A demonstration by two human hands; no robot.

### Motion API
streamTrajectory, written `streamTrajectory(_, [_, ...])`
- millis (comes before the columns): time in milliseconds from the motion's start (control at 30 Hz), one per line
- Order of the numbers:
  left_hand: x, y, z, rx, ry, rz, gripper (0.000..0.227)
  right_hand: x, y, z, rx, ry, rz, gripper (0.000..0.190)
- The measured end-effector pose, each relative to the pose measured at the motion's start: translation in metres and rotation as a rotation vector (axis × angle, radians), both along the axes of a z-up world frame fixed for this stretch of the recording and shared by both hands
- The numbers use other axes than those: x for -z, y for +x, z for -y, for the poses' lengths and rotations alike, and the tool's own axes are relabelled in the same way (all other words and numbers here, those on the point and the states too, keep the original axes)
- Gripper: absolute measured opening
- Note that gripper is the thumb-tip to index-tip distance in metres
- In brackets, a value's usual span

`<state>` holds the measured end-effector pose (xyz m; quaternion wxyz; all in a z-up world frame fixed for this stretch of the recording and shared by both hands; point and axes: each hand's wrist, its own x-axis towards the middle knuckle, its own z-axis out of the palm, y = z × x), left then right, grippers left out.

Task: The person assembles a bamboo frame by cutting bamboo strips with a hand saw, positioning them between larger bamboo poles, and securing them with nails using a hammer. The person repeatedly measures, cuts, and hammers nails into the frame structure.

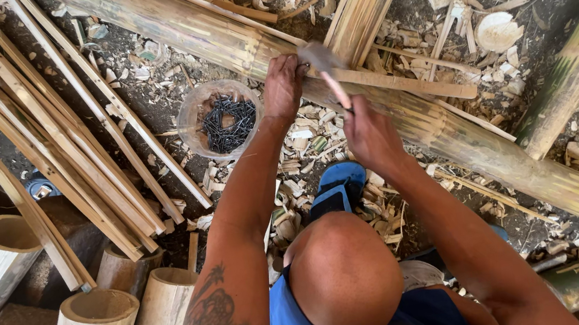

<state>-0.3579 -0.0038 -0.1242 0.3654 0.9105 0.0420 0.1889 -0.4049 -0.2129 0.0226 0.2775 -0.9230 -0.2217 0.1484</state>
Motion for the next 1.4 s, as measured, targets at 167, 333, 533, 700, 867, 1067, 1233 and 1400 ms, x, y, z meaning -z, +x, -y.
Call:
streamTrajectory(167, [-0.016,-0.003,-0.001,0.008,-0.016,0.053,0.01,0.005,0.002,0.001,-0.033,0.169,0.148,0.016])
streamTrajectory(333, [-0.019,-0.004,-0.002,0.015,-0.021,0.096,0.011,0.004,0.002,0.006,-0.026,0.224,0.118,0.018])
streamTrajectory(533, [-0.015,0.001,-0.002,0.034,-0.018,0.029,0.008,0.002,0.011,0.001,-0.012,0.035,0.082,0.018])
streamTrajectory(700, [-0.022,0.0,-0.005,0.051,0.056,0.052,0.006,0.012,0.039,0.017,0.02,-0.107,-0.028,0.021])
streamTrajectory(867, [-0.032,-0.001,-0.005,0.109,-0.02,0.005,0.01,0.035,0.072,0.071,0.388,-0.172,-0.141,0.036])
streamTrajectory(1067, [-0.051,-0.001,-0.034,0.107,-0.077,0.086,0.01,0.076,0.046,0.076,0.473,-0.04,0.043,0.028])
streamTrajectory(1233, [-0.07,-0.053,-0.107,-0.179,-0.023,-0.03,0.01,0.08,0.032,0.053,0.517,0.063,0.093,0.034])
streamTrajectory(1400, [-0.039,-0.076,-0.12,-0.048,0.244,-1.008,0.027,0.076,0.024,0.049,0.574,0.013,-0.046,0.032])
